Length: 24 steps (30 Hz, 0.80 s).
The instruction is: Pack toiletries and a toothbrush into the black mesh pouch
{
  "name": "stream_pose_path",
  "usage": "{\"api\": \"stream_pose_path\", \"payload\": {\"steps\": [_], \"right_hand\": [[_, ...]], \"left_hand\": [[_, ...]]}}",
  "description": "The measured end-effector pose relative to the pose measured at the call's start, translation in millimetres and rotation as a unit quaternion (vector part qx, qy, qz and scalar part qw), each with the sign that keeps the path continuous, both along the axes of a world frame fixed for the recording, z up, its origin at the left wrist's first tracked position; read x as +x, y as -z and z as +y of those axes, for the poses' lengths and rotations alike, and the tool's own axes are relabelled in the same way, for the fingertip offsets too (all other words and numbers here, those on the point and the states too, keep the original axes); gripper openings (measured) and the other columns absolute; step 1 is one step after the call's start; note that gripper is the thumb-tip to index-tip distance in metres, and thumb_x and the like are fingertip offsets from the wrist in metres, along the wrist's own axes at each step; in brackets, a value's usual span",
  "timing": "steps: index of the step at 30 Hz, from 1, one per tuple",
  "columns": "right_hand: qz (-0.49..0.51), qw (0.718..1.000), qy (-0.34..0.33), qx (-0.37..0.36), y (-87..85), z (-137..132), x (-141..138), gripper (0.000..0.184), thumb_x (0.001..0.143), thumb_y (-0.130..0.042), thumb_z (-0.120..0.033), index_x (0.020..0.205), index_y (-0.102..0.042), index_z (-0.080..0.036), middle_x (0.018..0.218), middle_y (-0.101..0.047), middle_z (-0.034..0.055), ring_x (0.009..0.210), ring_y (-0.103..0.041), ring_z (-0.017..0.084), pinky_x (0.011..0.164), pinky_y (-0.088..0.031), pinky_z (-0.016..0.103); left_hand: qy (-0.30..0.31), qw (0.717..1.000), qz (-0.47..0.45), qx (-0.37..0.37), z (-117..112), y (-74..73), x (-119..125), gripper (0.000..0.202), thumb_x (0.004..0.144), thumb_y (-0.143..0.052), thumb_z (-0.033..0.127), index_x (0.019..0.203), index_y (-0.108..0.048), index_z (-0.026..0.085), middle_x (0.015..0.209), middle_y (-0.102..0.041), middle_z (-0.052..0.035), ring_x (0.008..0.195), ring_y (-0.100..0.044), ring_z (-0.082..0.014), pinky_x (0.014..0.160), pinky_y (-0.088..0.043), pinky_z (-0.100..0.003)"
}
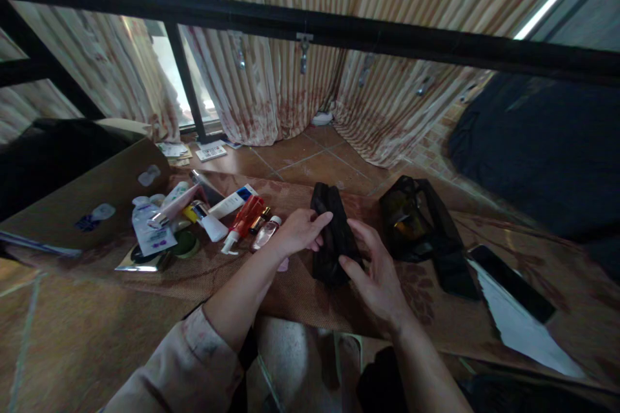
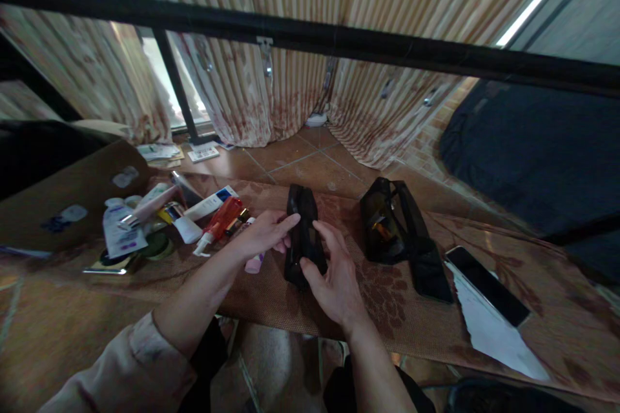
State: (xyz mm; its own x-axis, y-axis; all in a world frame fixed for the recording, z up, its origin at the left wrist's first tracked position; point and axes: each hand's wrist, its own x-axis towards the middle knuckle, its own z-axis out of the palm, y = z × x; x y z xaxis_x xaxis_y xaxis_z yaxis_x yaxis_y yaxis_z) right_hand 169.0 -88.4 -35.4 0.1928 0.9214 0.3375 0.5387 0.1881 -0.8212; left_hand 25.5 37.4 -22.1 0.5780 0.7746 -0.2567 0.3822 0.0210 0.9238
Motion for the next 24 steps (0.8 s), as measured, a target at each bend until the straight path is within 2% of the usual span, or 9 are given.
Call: {"api": "stream_pose_path", "payload": {"steps": [3, 6, 9, 12, 15, 17, 19, 22, 24], "right_hand": [[0.049, 0.998, 0.049, 0.014, 1.5, 0.9, -2.5, 0.052, 0.085, -0.066, -0.04, 0.133, -0.053, -0.026, 0.135, -0.056, 0.0099, 0.121, -0.058, 0.026, 0.097, -0.051, 0.045], [0.083, 0.991, 0.108, 0.008, 3.9, 2.8, -1.2, 0.051, 0.085, -0.067, -0.047, 0.129, -0.056, -0.024, 0.127, -0.061, 0.0117, 0.113, -0.062, 0.026, 0.092, -0.054, 0.045], [0.095, 0.99, 0.103, -0.022, 6.4, 2.8, -0.3, 0.06, 0.083, -0.067, -0.051, 0.133, -0.052, -0.022, 0.13, -0.06, 0.0141, 0.116, -0.061, 0.028, 0.094, -0.053, 0.047], [0.014, 0.995, 0.091, -0.043, 9.3, 1.2, -8.6, 0.076, 0.078, -0.071, -0.054, 0.141, -0.044, -0.021, 0.138, -0.055, 0.0157, 0.125, -0.054, 0.031, 0.104, -0.046, 0.052], [-0.122, 0.983, 0.128, -0.036, 12.6, -0.6, -27.3, 0.097, 0.068, -0.077, -0.058, 0.147, -0.036, -0.018, 0.147, -0.045, 0.0194, 0.136, -0.042, 0.037, 0.109, -0.038, 0.058], [-0.171, 0.971, 0.164, -0.038, 14.8, -0.9, -38.3, 0.098, 0.069, -0.075, -0.056, 0.149, -0.034, -0.015, 0.148, -0.041, 0.0225, 0.137, -0.039, 0.04, 0.108, -0.038, 0.059], [-0.182, 0.963, 0.188, -0.061, 16.5, 0.2, -40.5, 0.089, 0.074, -0.068, -0.052, 0.147, -0.036, -0.014, 0.146, -0.043, 0.0235, 0.135, -0.042, 0.041, 0.104, -0.041, 0.058], [-0.151, 0.961, 0.21, -0.096, 18.4, 4.0, -20.8, 0.08, 0.075, -0.062, -0.049, 0.144, -0.043, -0.012, 0.14, -0.05, 0.0222, 0.129, -0.049, 0.04, 0.104, -0.042, 0.055], [-0.103, 0.959, 0.236, -0.122, 20.1, 6.2, 2.3, 0.081, 0.072, -0.063, -0.05, 0.141, -0.047, -0.011, 0.134, -0.056, 0.0212, 0.123, -0.055, 0.039, 0.103, -0.043, 0.053]], "left_hand": [[-0.009, 1.0, 0.001, -0.028, -1.9, -2.8, 2.2, 0.035, 0.098, -0.044, 0.042, 0.078, -0.055, 0.015, 0.054, -0.06, 0.0015, 0.043, -0.06, -0.0118, 0.045, -0.048, -0.02], [-0.009, 0.999, 0.028, -0.024, -2.0, -3.0, 3.9, 0.035, 0.101, -0.036, 0.033, 0.075, -0.051, 0.017, 0.05, -0.058, 0.002, 0.04, -0.058, -0.0112, 0.044, -0.047, -0.02], [0.014, 0.998, 0.056, -0.003, -0.9, -1.4, 3.6, 0.032, 0.1, -0.032, 0.025, 0.073, -0.048, 0.017, 0.053, -0.06, 0.0005, 0.042, -0.058, -0.0103, 0.044, -0.046, -0.018], [0.027, 0.998, 0.063, 0.013, 1.3, 0.2, 0.8, 0.029, 0.097, -0.036, 0.017, 0.071, -0.05, 0.016, 0.058, -0.063, -0.0012, 0.044, -0.059, -0.0094, 0.045, -0.045, -0.017], [0.032, 0.997, 0.067, 0.026, 4.0, 1.1, -3.4, 0.028, 0.092, -0.039, 0.011, 0.067, -0.051, 0.015, 0.06, -0.065, -0.0016, 0.046, -0.059, -0.0092, 0.046, -0.045, -0.017], [0.037, 0.996, 0.075, 0.036, 5.5, 1.0, -6.3, 0.027, 0.09, -0.041, 0.011, 0.066, -0.053, 0.015, 0.061, -0.067, -0.0019, 0.047, -0.061, -0.0097, 0.048, -0.046, -0.018], [0.039, 0.995, 0.083, 0.044, 6.8, -0.3, -9.5, 0.024, 0.09, -0.046, 0.014, 0.068, -0.057, 0.014, 0.064, -0.069, -0.0027, 0.05, -0.064, -0.0107, 0.051, -0.048, -0.019], [0.053, 0.984, 0.137, 0.101, 8.1, -5.4, -15.4, 0.023, 0.091, -0.049, 0.024, 0.077, -0.065, 0.015, 0.072, -0.073, -0.0045, 0.06, -0.069, -0.0134, 0.057, -0.051, -0.021], [0.064, 0.962, 0.203, 0.17, 8.6, -9.9, -20.0, 0.028, 0.093, -0.048, 0.032, 0.085, -0.069, 0.016, 0.08, -0.076, -0.0066, 0.07, -0.072, -0.0167, 0.063, -0.053, -0.023]]}}
